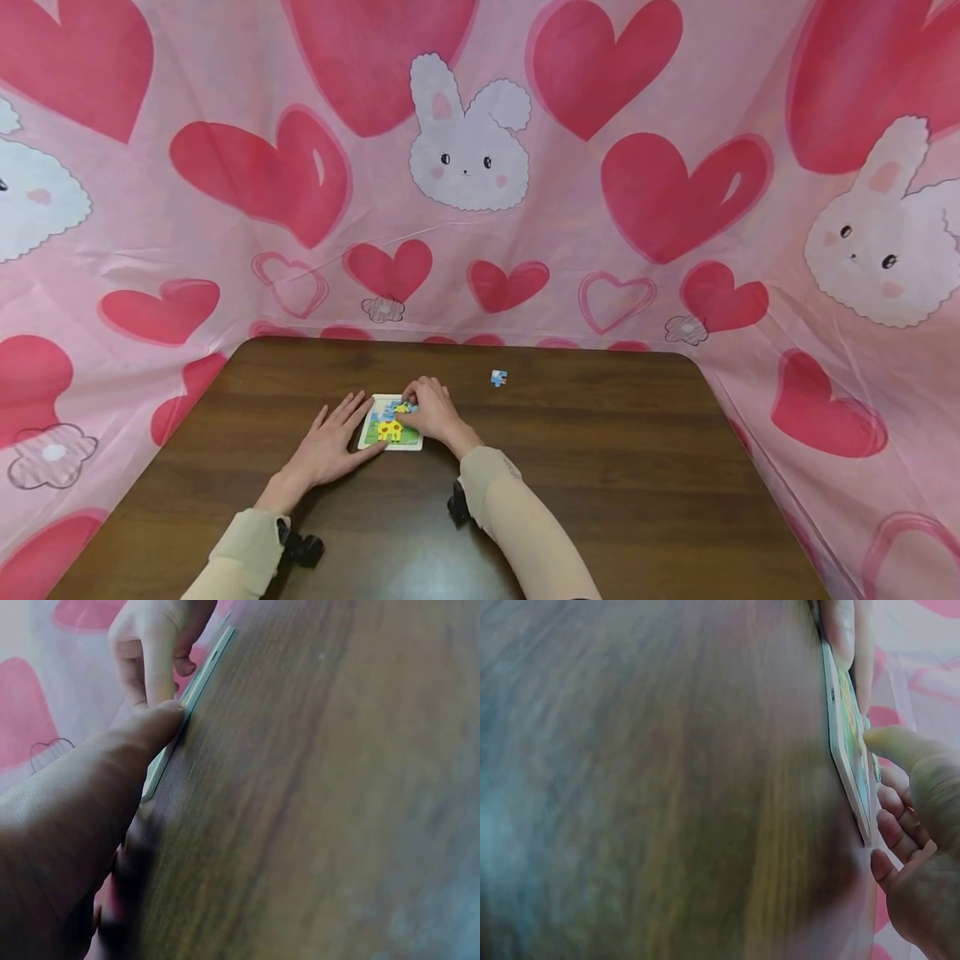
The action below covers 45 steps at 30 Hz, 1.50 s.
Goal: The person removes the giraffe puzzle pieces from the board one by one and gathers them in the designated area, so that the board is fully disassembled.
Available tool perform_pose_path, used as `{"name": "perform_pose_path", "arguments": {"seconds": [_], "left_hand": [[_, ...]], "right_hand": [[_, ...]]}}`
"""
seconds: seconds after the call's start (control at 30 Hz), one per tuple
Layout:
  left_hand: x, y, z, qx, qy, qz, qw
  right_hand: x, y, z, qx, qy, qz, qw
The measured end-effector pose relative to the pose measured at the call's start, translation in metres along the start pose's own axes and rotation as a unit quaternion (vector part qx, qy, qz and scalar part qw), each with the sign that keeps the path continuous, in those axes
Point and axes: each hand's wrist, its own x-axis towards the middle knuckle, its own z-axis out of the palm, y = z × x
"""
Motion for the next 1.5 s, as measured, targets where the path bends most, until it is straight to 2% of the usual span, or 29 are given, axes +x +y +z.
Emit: {"name": "perform_pose_path", "arguments": {"seconds": [0.17, 0.33, 0.5, 0.63, 0.8, 0.93, 1.3, 1.4, 1.5], "left_hand": [[0.0, 0.001, 0.0, -0.003, 0.006, 0.003, 1.0], [0.001, -0.001, 0.001, -0.001, 0.003, 0.001, 1.0], [0.001, -0.002, 0.002, 0.001, 0.003, 0.001, 1.0], [0.001, -0.002, 0.001, -0.003, 0.0, 0.0, 1.0], [0.002, -0.001, 0.001, -0.004, -0.005, -0.003, 1.0], [0.001, -0.001, 0.001, -0.005, -0.006, -0.005, 1.0], [0.002, -0.002, -0.001, -0.001, -0.001, -0.005, 1.0], [0.002, -0.002, -0.001, -0.002, -0.002, -0.007, 1.0], [0.002, -0.001, 0.0, -0.002, -0.003, -0.005, 1.0]], "right_hand": [[0.009, 0.031, 0.013, 0.001, 0.019, -0.029, 0.9994], [0.016, 0.05, 0.02, 0.012, 0.01, -0.012, 0.9998], [0.008, 0.04, 0.011, 0.062, 0.01, -0.011, 0.998], [-0.004, 0.018, -0.005, 0.099, 0.016, -0.011, 0.9949], [-0.013, 0.001, -0.017, 0.132, 0.026, 0.015, 0.9908], [-0.014, 0.001, -0.02, 0.142, 0.037, 0.031, 0.9887], [-0.018, 0.016, -0.032, 0.17, 0.08, 0.035, 0.9815], [-0.02, 0.021, -0.033, 0.167, 0.08, 0.035, 0.982], [-0.024, 0.025, -0.035, 0.164, 0.064, 0.038, 0.9837]]}}
